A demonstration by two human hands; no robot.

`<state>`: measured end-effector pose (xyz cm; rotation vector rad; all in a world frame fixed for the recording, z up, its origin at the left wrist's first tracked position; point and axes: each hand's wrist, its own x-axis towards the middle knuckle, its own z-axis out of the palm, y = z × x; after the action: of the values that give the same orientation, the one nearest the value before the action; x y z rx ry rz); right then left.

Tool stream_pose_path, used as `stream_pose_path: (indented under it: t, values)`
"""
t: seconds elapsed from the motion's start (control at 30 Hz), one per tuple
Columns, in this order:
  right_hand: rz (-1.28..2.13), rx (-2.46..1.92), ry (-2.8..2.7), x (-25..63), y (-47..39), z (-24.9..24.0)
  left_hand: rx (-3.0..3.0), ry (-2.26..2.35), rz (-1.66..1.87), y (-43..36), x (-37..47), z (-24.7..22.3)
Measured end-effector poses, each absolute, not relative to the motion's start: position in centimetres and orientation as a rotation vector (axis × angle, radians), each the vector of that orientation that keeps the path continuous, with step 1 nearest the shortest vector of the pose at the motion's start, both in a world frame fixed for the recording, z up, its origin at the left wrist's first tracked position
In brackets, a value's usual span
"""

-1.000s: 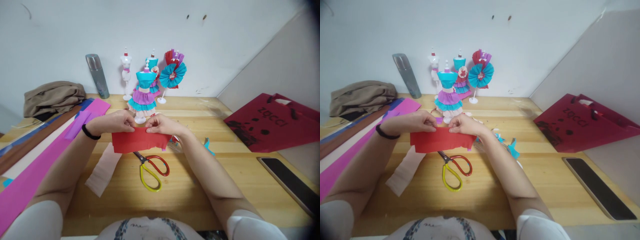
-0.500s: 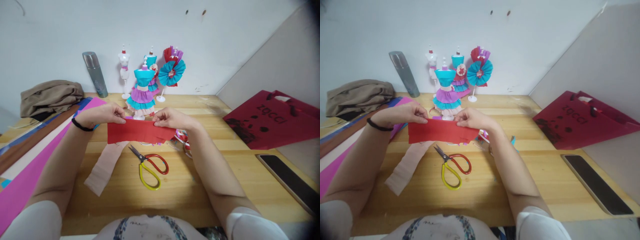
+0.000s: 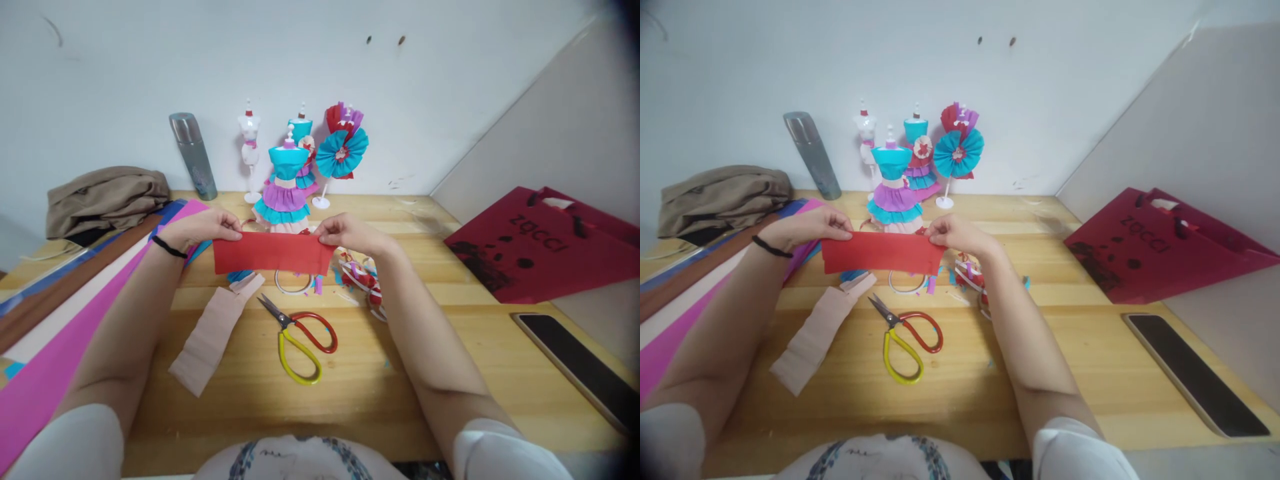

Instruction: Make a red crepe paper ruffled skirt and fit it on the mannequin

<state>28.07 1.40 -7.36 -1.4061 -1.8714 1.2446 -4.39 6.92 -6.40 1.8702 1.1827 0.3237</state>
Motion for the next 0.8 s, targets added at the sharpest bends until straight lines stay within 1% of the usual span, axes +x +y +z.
stream_pose_path:
  t: [0.1,0.2,0.33,0.63,0.8]
  values:
    - [1.199,-1.475,-1.793,27.9,2.4,-9.0,1.846,1.233,0.402,8.1,-4.1,-8.4]
    - [1.203,-1.536,-1.778,27.9,3.2,-10.3,1.825,1.243,0.4,8.9,-4.0,-10.3]
    - [1.181,-1.59,-1.77,27.9,3.7,-11.4,1.785,1.25,0.444,9.3,-4.0,-11.8]
    - [1.067,-1.639,-1.662,27.7,4.2,-12.0,1.638,1.293,0.737,9.3,-3.6,-12.5]
    - [1.063,-1.617,-1.689,27.7,4.0,-11.7,1.624,1.282,0.768,9.2,-3.9,-12.3]
